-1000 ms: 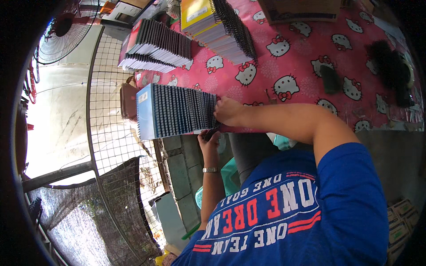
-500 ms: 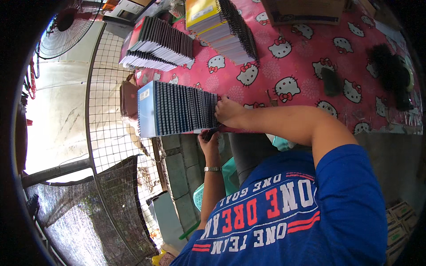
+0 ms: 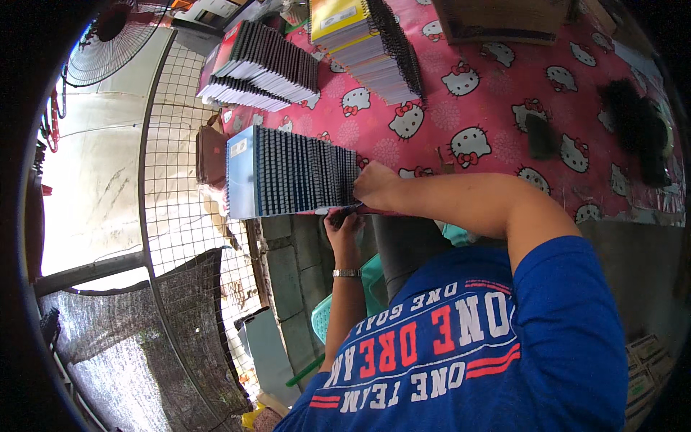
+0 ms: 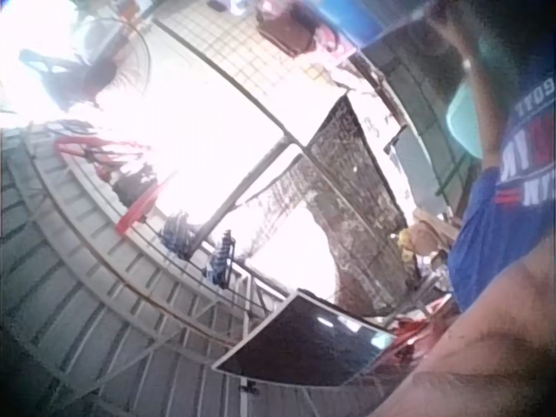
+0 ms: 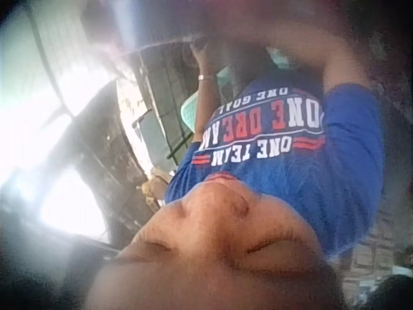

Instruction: The person organizes stacks of notebooks on a table, aligning and stacking blue and yellow notebooks, and then places a stack into a cardboard box.

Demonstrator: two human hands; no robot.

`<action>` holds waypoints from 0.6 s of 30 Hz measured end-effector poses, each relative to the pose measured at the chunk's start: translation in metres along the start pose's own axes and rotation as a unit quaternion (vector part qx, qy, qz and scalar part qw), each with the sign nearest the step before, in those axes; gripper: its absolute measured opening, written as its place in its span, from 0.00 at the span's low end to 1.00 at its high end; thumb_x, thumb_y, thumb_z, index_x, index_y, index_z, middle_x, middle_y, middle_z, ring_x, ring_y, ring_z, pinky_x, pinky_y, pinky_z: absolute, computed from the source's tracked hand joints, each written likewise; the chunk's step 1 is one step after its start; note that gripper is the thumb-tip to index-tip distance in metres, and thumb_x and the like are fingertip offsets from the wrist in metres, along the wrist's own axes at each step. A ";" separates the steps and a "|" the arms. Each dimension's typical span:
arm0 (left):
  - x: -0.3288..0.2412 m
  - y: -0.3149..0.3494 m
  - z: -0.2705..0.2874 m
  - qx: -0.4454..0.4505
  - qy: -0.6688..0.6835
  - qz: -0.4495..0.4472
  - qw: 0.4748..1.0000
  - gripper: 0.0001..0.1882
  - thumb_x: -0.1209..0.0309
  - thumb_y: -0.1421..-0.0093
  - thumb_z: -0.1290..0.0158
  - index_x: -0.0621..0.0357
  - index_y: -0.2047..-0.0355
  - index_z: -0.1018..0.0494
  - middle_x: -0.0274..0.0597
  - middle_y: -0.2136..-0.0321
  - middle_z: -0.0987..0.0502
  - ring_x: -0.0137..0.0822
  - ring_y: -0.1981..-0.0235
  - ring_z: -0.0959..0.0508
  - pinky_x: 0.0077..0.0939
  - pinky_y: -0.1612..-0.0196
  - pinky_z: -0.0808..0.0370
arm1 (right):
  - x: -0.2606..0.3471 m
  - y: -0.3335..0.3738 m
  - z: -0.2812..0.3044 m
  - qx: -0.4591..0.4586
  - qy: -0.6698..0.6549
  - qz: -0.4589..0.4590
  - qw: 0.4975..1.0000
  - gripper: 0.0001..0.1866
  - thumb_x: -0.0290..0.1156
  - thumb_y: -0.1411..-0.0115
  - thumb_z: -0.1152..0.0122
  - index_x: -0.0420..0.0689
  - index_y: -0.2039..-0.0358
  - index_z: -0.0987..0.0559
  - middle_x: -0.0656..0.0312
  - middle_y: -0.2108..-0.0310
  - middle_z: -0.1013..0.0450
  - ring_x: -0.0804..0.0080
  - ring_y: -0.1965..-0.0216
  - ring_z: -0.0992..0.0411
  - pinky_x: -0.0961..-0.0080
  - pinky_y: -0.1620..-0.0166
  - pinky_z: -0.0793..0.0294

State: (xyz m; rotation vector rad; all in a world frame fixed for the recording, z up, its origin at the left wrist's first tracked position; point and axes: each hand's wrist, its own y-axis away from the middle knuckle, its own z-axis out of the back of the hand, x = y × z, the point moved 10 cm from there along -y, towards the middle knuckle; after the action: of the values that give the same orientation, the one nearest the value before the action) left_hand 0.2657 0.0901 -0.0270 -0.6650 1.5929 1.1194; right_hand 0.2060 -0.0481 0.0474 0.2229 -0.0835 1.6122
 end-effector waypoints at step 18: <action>0.015 0.005 -0.004 0.004 0.138 0.051 0.989 0.20 0.84 0.45 0.46 0.57 0.55 0.40 0.47 0.63 0.27 0.41 0.65 0.23 0.39 0.58 0.22 | -0.004 -0.001 -0.004 -0.002 0.057 -0.025 0.998 0.11 0.33 0.42 0.50 0.46 0.66 0.19 0.59 0.65 0.23 0.63 0.59 0.26 0.62 0.60 0.32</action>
State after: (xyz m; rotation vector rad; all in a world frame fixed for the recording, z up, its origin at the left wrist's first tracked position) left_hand 0.2553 0.0899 -0.0392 -0.7667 1.8840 1.1323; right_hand 0.2065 -0.0508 0.0425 0.1290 0.0057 1.5711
